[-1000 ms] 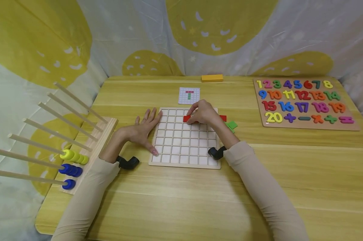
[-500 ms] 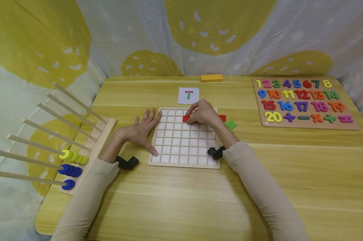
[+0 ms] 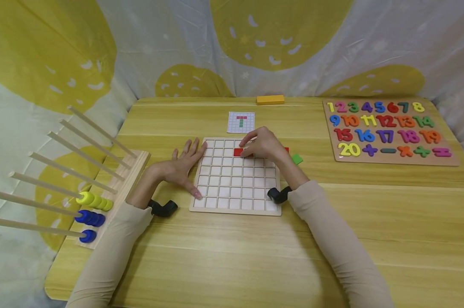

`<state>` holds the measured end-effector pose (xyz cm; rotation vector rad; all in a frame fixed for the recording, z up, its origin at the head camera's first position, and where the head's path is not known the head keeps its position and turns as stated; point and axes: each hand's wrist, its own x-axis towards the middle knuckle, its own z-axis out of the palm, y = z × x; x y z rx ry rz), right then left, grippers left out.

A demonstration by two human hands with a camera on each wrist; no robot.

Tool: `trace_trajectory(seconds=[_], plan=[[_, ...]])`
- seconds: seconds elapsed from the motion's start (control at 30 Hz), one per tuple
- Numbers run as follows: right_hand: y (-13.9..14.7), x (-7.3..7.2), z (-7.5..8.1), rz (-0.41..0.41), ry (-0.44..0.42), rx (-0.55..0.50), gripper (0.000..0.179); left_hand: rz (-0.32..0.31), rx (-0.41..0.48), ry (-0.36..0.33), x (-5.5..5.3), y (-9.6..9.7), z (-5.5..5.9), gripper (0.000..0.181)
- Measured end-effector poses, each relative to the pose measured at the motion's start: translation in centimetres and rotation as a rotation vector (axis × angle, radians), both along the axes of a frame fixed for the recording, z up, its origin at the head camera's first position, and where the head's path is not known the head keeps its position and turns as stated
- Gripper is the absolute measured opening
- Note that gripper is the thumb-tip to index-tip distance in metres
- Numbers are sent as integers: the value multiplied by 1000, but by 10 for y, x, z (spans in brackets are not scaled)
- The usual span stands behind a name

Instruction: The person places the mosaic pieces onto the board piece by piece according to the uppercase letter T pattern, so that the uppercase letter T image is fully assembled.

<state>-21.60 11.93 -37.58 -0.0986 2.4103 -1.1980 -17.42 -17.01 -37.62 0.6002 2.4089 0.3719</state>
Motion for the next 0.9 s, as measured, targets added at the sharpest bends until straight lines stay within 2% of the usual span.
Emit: trace_trajectory(seconds=[0.17,0.37,0.67,0.9], plan=[[21,2,8,-31,-11,1,30,-3,2,5,0,0,-1,159],[55,5,13,-35,38,11,34,2,-1,6,1,1,1,158],[98,15,10,-50,33,72,37,2,2,2,0,0,-1,159],[117,19,3,-50,42,113,39,5,4,0,1,0,-1,158]])
